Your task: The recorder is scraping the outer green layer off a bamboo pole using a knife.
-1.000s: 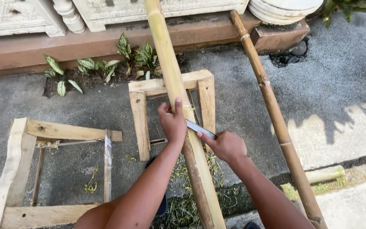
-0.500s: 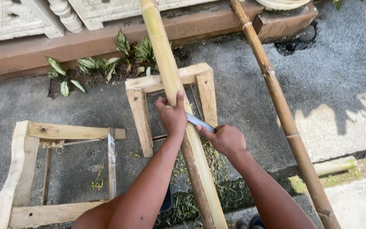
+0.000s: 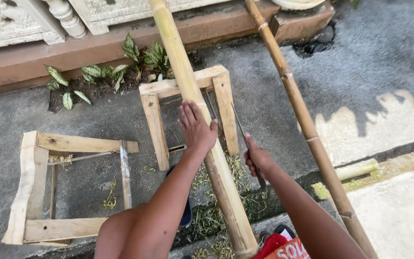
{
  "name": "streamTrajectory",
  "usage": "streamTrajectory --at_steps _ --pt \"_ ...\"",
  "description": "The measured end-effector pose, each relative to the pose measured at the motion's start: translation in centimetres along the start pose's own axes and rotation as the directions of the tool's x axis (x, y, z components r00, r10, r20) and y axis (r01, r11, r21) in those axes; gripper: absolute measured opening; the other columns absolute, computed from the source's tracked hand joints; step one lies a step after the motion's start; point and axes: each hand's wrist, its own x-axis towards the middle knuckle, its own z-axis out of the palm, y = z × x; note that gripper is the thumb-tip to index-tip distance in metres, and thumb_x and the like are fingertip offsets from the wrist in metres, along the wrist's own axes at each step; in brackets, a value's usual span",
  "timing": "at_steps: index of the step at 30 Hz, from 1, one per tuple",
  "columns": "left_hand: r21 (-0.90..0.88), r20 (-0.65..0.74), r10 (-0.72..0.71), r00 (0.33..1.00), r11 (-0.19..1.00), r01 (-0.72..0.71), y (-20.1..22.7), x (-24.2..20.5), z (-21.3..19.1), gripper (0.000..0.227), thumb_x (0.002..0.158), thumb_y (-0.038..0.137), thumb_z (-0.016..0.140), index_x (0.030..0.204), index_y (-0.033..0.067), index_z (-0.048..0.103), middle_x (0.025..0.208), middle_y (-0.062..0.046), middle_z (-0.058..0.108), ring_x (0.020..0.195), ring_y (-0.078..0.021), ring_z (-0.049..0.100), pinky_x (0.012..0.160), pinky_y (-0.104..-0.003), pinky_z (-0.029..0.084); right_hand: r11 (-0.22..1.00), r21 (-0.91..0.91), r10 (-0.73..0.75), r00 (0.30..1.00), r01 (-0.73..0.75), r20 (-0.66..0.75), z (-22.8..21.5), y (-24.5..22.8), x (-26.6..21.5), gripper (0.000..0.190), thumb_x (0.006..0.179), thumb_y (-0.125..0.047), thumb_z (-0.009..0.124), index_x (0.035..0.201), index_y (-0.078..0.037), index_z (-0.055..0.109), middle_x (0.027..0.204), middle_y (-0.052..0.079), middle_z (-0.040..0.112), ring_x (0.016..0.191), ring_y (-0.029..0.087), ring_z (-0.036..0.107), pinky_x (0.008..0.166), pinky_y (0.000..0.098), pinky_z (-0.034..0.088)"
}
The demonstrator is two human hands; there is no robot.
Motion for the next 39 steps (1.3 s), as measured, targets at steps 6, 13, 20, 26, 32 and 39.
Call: streamTrajectory --at_steps 6,13,20,26,32,39 --pt "0.278 0.21 0.134 0.968 0.941 -0.19 3.4 -7.6 -2.4 0.089 0.087 0.032 0.064 0.159 0.0008 0.023 0.166 -0.026 -0.003 0.147 -0.0474 -0.011 0.117 -0.062 0.002 0.998 0.058 -0.031 0.999 0.03 0.021 -7.4 1.9 -13.8 0.041 0.091 -0.044 0.071 0.082 -0.01 0.052 0.057 -0.003 0.037 0.044 0.013 0.036 0.043 0.0331 0.033" --pt "0.036 0.717 0.35 0.603 0.845 -0.533 7.6 -16.3 -3.8 0.049 0.11 0.044 0.051 0.098 0.0035 0.076 0.115 -0.022 0.079 0.104 -0.0326 0.073 0.134 -0.049 0.004 0.797 0.569 -0.313 0.944 0.203 0.103 -7.8 6.6 -22.6 0.028 0.095 -0.029 0.062 0.077 -0.013 0.047 0.054 -0.004 0.038 0.045 0.012 0.035 0.044 0.031 0.032" --pt "0.297 0.269 0.011 0.963 0.95 -0.094 4.7 -2.7 -5.8 0.073 0.1 0.041 0.058 0.15 -0.0027 0.027 0.152 -0.022 0.03 0.14 -0.0332 0.032 0.118 -0.046 0.031 0.668 0.741 -0.093 0.98 -0.07 0.177 -6.3 10.7 -18.5 0.032 0.096 -0.029 0.062 0.073 -0.018 0.042 0.052 -0.008 0.03 0.041 0.009 0.029 0.042 0.0292 0.026" --pt "0.365 0.141 -0.168 0.976 0.925 0.106 5.7 0.7 -4.6 0.111 0.091 0.036 0.07 0.159 -0.0102 -0.004 0.166 -0.031 -0.007 0.155 -0.0434 -0.003 0.125 -0.053 0.009 0.724 0.69 -0.115 0.983 -0.017 0.144 -5.5 8.0 -20.1 0.033 0.095 -0.029 0.063 0.073 -0.014 0.044 0.053 -0.005 0.032 0.042 0.011 0.031 0.043 0.0317 0.028" --pt "0.59 0.157 0.078 0.985 0.792 -0.157 4.5 -0.4 -1.6 0.064 0.09 0.025 0.059 0.136 -0.0104 0.033 0.161 -0.036 0.009 0.152 -0.0492 0.006 0.122 -0.057 0.008 0.712 0.702 -0.181 0.967 0.004 0.179 -6.4 6.5 -19.4 0.032 0.095 -0.031 0.062 0.074 -0.015 0.043 0.053 -0.005 0.031 0.043 0.01 0.03 0.043 0.0312 0.028" --pt "0.41 0.59 0.208 0.78 0.755 -0.512 8.0 -15.4 -1.9 0.055 0.108 0.038 0.038 0.068 0.0151 0.069 0.06 0.002 0.049 0.059 -0.0163 0.055 0.134 -0.05 0.004 0.669 0.737 -0.222 0.973 0.101 0.068 -8.6 7.7 -20.8 0.03 0.095 -0.029 0.062 0.076 -0.016 0.044 0.054 -0.005 0.031 0.044 0.01 0.03 0.045 0.0305 0.029"
